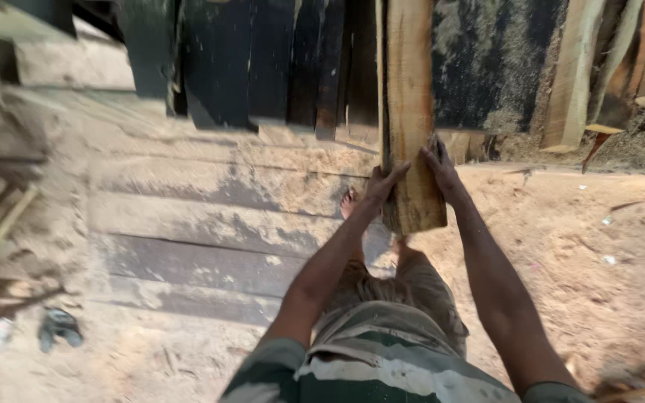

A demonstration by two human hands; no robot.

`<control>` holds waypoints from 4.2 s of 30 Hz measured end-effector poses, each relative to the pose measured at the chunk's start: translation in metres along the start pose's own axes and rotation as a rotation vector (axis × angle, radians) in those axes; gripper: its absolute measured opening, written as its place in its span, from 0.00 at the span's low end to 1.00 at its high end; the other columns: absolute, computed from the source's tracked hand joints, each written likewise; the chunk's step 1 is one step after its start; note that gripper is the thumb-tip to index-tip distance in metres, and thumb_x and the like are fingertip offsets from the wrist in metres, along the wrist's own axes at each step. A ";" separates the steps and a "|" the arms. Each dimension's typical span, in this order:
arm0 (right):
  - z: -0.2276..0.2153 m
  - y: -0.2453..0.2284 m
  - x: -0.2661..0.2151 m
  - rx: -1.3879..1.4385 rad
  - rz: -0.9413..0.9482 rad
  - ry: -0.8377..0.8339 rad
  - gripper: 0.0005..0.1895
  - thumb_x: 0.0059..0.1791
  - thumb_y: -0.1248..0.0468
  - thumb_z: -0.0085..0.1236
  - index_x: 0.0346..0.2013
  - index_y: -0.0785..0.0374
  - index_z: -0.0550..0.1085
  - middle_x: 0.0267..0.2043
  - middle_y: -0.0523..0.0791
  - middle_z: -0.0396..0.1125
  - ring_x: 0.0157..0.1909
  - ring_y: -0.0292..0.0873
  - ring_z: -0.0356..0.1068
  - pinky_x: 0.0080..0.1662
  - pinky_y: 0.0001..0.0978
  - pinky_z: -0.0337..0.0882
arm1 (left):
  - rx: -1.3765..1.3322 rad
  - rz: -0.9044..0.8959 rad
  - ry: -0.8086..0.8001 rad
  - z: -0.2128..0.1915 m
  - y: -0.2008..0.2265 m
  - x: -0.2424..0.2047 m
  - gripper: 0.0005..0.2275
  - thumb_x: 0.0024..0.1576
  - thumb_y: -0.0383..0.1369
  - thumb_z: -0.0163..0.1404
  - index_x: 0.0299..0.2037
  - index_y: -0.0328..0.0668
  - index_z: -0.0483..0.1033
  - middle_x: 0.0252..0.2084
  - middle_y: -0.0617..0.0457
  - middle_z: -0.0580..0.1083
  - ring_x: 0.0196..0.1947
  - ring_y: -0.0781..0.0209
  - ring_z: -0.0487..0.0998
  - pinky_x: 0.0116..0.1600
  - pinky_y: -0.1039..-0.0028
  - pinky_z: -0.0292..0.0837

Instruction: The person feeds pieces of wood into a sawmill machine by hand and collects the processed wood to the side.

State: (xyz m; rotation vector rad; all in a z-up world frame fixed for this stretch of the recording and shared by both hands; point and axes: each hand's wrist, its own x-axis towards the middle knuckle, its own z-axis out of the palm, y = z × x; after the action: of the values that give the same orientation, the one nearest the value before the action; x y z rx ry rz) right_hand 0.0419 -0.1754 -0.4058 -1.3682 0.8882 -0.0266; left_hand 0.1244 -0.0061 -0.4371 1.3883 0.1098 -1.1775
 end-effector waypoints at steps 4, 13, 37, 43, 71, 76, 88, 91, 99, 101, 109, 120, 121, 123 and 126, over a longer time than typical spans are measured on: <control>0.032 0.031 -0.019 -0.030 -0.051 0.088 0.41 0.52 0.40 0.53 0.72 0.60 0.57 0.66 0.50 0.62 0.65 0.47 0.62 0.63 0.40 0.66 | -0.072 0.098 0.095 -0.017 0.006 -0.036 0.38 0.46 0.57 0.61 0.54 0.26 0.73 0.50 0.33 0.78 0.45 0.46 0.80 0.48 0.60 0.78; 0.116 0.161 -0.175 -0.260 -0.053 0.118 0.40 0.55 0.41 0.48 0.74 0.61 0.55 0.72 0.54 0.57 0.70 0.50 0.60 0.66 0.37 0.61 | 0.177 0.306 0.111 -0.112 -0.110 -0.178 0.35 0.52 0.44 0.61 0.65 0.32 0.62 0.54 0.40 0.75 0.51 0.53 0.78 0.52 0.67 0.76; 0.178 0.197 -0.317 -0.111 -0.106 0.103 0.36 0.56 0.46 0.45 0.73 0.62 0.56 0.71 0.54 0.60 0.71 0.50 0.60 0.66 0.38 0.61 | 0.028 0.653 0.139 -0.145 -0.198 -0.310 0.30 0.61 0.37 0.59 0.71 0.34 0.63 0.67 0.41 0.67 0.65 0.48 0.67 0.66 0.63 0.64; 0.168 0.183 -0.307 -0.164 -0.068 0.110 0.35 0.57 0.46 0.45 0.73 0.63 0.57 0.71 0.55 0.60 0.71 0.49 0.60 0.67 0.38 0.61 | -0.098 0.332 0.129 -0.134 -0.192 -0.300 0.32 0.56 0.42 0.59 0.69 0.38 0.63 0.59 0.44 0.73 0.58 0.53 0.73 0.60 0.67 0.72; 0.125 0.086 -0.048 -0.437 -0.212 0.206 0.28 0.59 0.47 0.45 0.64 0.66 0.67 0.55 0.55 0.62 0.57 0.52 0.62 0.60 0.45 0.64 | 0.510 0.571 0.340 -0.113 -0.001 -0.095 0.36 0.63 0.46 0.51 0.74 0.27 0.52 0.76 0.29 0.53 0.76 0.36 0.51 0.75 0.54 0.47; 0.119 0.045 -0.005 -0.514 -0.338 0.242 0.28 0.59 0.46 0.42 0.60 0.69 0.67 0.46 0.53 0.57 0.49 0.52 0.59 0.54 0.45 0.63 | 0.766 0.725 0.422 -0.103 0.040 -0.062 0.31 0.69 0.46 0.40 0.75 0.29 0.51 0.80 0.35 0.49 0.81 0.38 0.43 0.80 0.51 0.37; 0.106 -0.052 0.121 -0.501 -0.425 0.237 0.27 0.61 0.48 0.37 0.57 0.70 0.69 0.51 0.56 0.59 0.55 0.58 0.62 0.59 0.47 0.63 | 0.739 0.705 0.429 -0.084 0.135 0.053 0.35 0.66 0.48 0.44 0.76 0.29 0.52 0.79 0.36 0.47 0.80 0.37 0.42 0.79 0.49 0.33; 0.094 -0.068 0.147 -0.526 -0.406 0.239 0.29 0.61 0.46 0.36 0.59 0.71 0.68 0.53 0.58 0.59 0.57 0.60 0.62 0.61 0.48 0.62 | 0.728 0.661 0.430 -0.075 0.153 0.081 0.34 0.66 0.49 0.45 0.75 0.29 0.53 0.80 0.39 0.49 0.81 0.41 0.44 0.79 0.51 0.36; 0.068 -0.087 0.259 -0.562 -0.274 0.228 0.39 0.58 0.38 0.33 0.71 0.66 0.61 0.77 0.61 0.49 0.80 0.67 0.35 0.75 0.52 0.40 | 0.725 0.689 0.474 -0.068 0.212 0.163 0.34 0.66 0.51 0.46 0.75 0.30 0.54 0.80 0.40 0.49 0.80 0.43 0.45 0.80 0.53 0.40; 0.056 -0.107 0.296 -0.625 -0.345 0.240 0.39 0.59 0.39 0.31 0.71 0.67 0.62 0.72 0.62 0.56 0.77 0.70 0.41 0.73 0.57 0.45 | 0.748 0.692 0.493 -0.062 0.225 0.196 0.35 0.66 0.51 0.46 0.74 0.31 0.54 0.80 0.40 0.49 0.80 0.43 0.45 0.80 0.53 0.40; 0.072 -0.132 0.270 -0.486 -0.103 0.097 0.38 0.58 0.39 0.28 0.68 0.67 0.62 0.42 0.65 0.68 0.40 0.67 0.67 0.41 0.57 0.71 | 0.542 0.886 0.764 -0.054 0.267 0.258 0.24 0.69 0.42 0.52 0.71 0.38 0.62 0.70 0.43 0.67 0.70 0.45 0.66 0.71 0.62 0.66; 0.086 -0.143 0.259 -0.579 -0.461 0.353 0.37 0.62 0.41 0.35 0.73 0.69 0.58 0.58 0.58 0.67 0.51 0.50 0.74 0.47 0.44 0.80 | 0.669 0.611 0.635 -0.126 0.141 -0.009 0.13 0.66 0.31 0.50 0.57 0.31 0.73 0.64 0.39 0.72 0.63 0.45 0.74 0.64 0.64 0.74; 0.089 -0.147 0.269 -0.604 -0.543 0.367 0.38 0.64 0.40 0.36 0.74 0.71 0.56 0.61 0.59 0.66 0.55 0.51 0.74 0.51 0.44 0.80 | 0.668 0.487 0.694 -0.130 0.121 -0.028 0.12 0.67 0.32 0.51 0.56 0.31 0.74 0.62 0.40 0.73 0.61 0.45 0.76 0.63 0.65 0.75; 0.087 -0.151 0.283 -0.549 -0.466 0.327 0.39 0.60 0.39 0.34 0.72 0.68 0.59 0.57 0.57 0.70 0.50 0.49 0.77 0.47 0.42 0.82 | 0.617 0.486 0.876 -0.137 0.073 -0.065 0.11 0.64 0.30 0.52 0.52 0.32 0.76 0.60 0.39 0.74 0.59 0.44 0.77 0.62 0.64 0.76; 0.077 -0.165 0.314 -0.552 -0.435 0.358 0.41 0.58 0.37 0.35 0.71 0.69 0.58 0.59 0.58 0.68 0.50 0.49 0.78 0.47 0.42 0.81 | 0.527 0.308 1.049 -0.142 -0.001 -0.100 0.09 0.66 0.29 0.52 0.50 0.29 0.76 0.53 0.37 0.75 0.51 0.40 0.78 0.53 0.57 0.75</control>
State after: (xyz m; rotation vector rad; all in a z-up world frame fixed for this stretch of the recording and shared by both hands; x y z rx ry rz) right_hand 0.3773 -0.3104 -0.4368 -2.1033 0.9102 -0.3954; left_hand 0.1555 0.1628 -0.4087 2.2832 0.3215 -0.1159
